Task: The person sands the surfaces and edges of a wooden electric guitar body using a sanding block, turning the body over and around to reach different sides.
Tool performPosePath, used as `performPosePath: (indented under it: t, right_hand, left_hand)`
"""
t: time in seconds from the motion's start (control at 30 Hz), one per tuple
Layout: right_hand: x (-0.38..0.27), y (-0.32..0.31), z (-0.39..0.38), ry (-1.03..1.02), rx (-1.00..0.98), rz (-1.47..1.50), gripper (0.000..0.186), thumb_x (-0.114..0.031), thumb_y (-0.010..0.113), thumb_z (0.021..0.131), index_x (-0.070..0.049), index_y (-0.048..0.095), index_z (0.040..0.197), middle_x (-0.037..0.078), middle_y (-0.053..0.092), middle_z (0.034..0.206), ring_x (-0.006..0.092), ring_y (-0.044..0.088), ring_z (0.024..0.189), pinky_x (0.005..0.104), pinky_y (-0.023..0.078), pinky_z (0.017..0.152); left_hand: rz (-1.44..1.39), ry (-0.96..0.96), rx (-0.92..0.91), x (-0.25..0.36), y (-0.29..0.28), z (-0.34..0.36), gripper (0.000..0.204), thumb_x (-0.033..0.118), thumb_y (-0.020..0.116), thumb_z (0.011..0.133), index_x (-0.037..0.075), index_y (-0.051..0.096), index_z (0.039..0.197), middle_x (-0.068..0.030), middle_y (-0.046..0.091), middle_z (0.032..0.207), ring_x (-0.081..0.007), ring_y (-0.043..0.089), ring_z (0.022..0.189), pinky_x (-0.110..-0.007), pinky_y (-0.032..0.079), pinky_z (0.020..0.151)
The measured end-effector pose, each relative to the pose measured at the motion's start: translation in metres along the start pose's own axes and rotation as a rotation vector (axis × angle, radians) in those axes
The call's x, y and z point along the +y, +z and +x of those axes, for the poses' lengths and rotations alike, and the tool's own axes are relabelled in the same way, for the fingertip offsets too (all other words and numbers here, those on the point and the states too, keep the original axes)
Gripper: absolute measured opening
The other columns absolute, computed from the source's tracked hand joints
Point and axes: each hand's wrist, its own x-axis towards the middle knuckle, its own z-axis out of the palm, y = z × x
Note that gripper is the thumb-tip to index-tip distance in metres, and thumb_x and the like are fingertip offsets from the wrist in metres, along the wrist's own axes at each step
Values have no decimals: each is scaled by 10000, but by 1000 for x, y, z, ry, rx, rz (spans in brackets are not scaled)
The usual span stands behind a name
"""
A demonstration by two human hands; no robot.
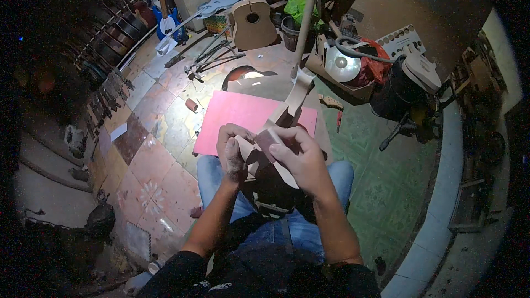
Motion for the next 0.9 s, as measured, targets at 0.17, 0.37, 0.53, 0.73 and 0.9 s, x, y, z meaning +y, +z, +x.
performPosePath:
  t: [0.17, 0.37, 0.53, 0.73, 0.9]
  right_hand:
    - [0, 9, -1, -76, 20, -138, 340, -142, 726, 906, 12, 629, 1193, 51, 658, 1094, 122, 614, 995, 279, 500, 893]
    - [-10, 16, -8, -29, 16, 168, 348, -111, 689, 936, 31, 583, 1236, 98, 653, 1126, 124, 613, 1022, 285, 506, 904]
    - [33, 19, -5, -88, 211, 34, 335, -102, 665, 950, 52, 564, 1230, 118, 645, 1141, 124, 619, 1011, 274, 515, 891]
    - [54, 31, -11, -289, 304, 153, 308, -149, 631, 972, 11, 532, 1217, 90, 624, 1121, 104, 616, 939, 263, 528, 837]
    - [46, 33, -11, -175, 271, 112, 342, -172, 668, 955, 26, 553, 1208, 101, 609, 1126, 132, 583, 997, 293, 478, 914]
  left_hand:
    - [99, -68, -11, 9, 1, -1, 535, 527, 479, 974, 0, 558, 930, -88, 599, 821, -151, 557, 737, -304, 462, 693]
    - [89, 1, -20, 10, 3, -1, 545, 539, 455, 988, 4, 552, 948, -81, 597, 818, -148, 560, 738, -294, 458, 679]
    - [28, -12, 32, 0, 7, -1, 583, 564, 459, 986, -6, 567, 918, -99, 612, 827, -164, 576, 746, -308, 475, 692]
    - [54, -44, -4, 7, 11, -4, 471, 482, 442, 1003, 15, 498, 975, -91, 532, 859, -192, 575, 801, -353, 497, 817]
    - [-10, -57, 18, 6, 1, -1, 561, 566, 481, 988, 8, 543, 980, -96, 596, 869, -174, 592, 819, -323, 487, 781]
